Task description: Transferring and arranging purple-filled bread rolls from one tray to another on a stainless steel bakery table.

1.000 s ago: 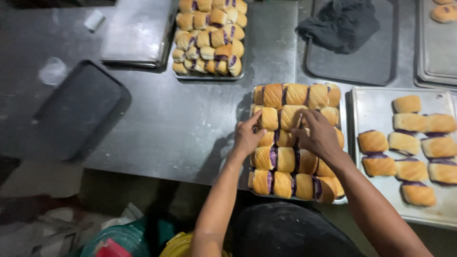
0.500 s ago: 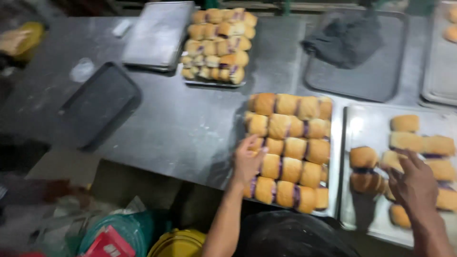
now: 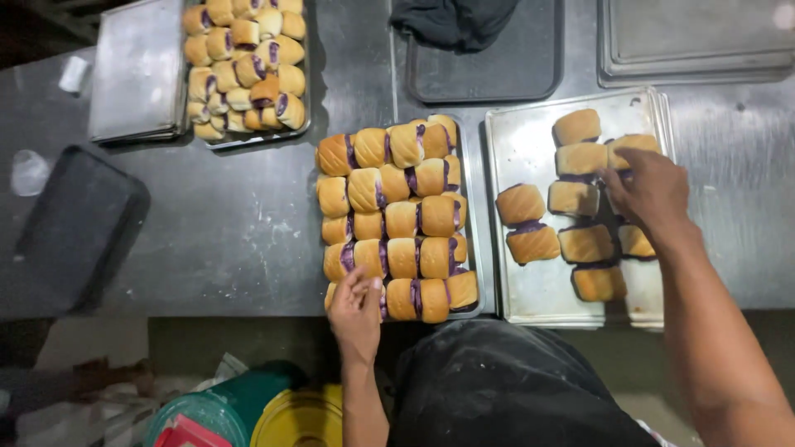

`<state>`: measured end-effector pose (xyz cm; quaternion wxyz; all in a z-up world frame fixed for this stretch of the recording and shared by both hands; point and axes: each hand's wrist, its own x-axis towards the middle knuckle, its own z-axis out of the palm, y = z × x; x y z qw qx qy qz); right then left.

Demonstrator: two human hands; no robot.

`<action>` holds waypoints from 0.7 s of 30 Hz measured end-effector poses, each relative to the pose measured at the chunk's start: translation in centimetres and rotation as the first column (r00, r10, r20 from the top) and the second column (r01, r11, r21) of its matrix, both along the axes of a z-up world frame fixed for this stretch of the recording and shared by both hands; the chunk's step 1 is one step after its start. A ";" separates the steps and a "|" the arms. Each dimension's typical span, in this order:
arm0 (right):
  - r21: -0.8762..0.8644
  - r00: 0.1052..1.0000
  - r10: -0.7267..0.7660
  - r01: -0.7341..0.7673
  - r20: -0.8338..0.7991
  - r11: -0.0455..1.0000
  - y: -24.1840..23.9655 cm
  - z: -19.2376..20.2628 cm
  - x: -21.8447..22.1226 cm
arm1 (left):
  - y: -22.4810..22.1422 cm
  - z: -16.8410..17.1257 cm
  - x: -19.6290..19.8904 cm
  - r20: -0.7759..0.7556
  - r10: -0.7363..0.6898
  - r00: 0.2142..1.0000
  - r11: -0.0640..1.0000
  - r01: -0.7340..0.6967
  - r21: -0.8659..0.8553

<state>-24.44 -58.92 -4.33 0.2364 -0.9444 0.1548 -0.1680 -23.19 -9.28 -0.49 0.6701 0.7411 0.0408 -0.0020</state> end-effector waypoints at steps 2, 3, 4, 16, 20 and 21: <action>-0.084 0.997 -0.023 0.017 -0.076 0.996 -0.3 -0.6 3.4 | -0.2 0.3 -0.8 -0.054 0.063 0.997 0.998 -0.063 -0.006; -0.177 0.986 -0.064 0.037 -0.152 0.984 -0.2 -0.7 5.6 | -0.1 0.6 -1.3 -0.113 0.113 0.987 0.993 -0.116 -0.018; -0.170 0.989 -0.037 0.013 -0.140 0.985 -0.3 -1.1 7.3 | -0.1 0.8 -1.5 -0.100 0.140 0.985 0.990 -0.142 -0.013; -0.379 0.986 0.036 -0.096 -0.164 0.920 1.8 -5.4 13.2 | 2.6 -0.2 -3.9 0.043 0.257 0.965 0.966 -0.258 0.020; 0.037 0.986 0.165 -0.164 -0.030 0.986 1.8 -4.5 12.4 | 4.4 -0.3 -2.2 0.025 0.240 0.970 0.971 -0.240 -0.010; 0.275 0.994 0.066 -0.088 0.087 0.957 0.6 -5.6 12.5 | 4.7 -0.5 -1.4 0.010 0.203 0.979 0.977 -0.202 -0.066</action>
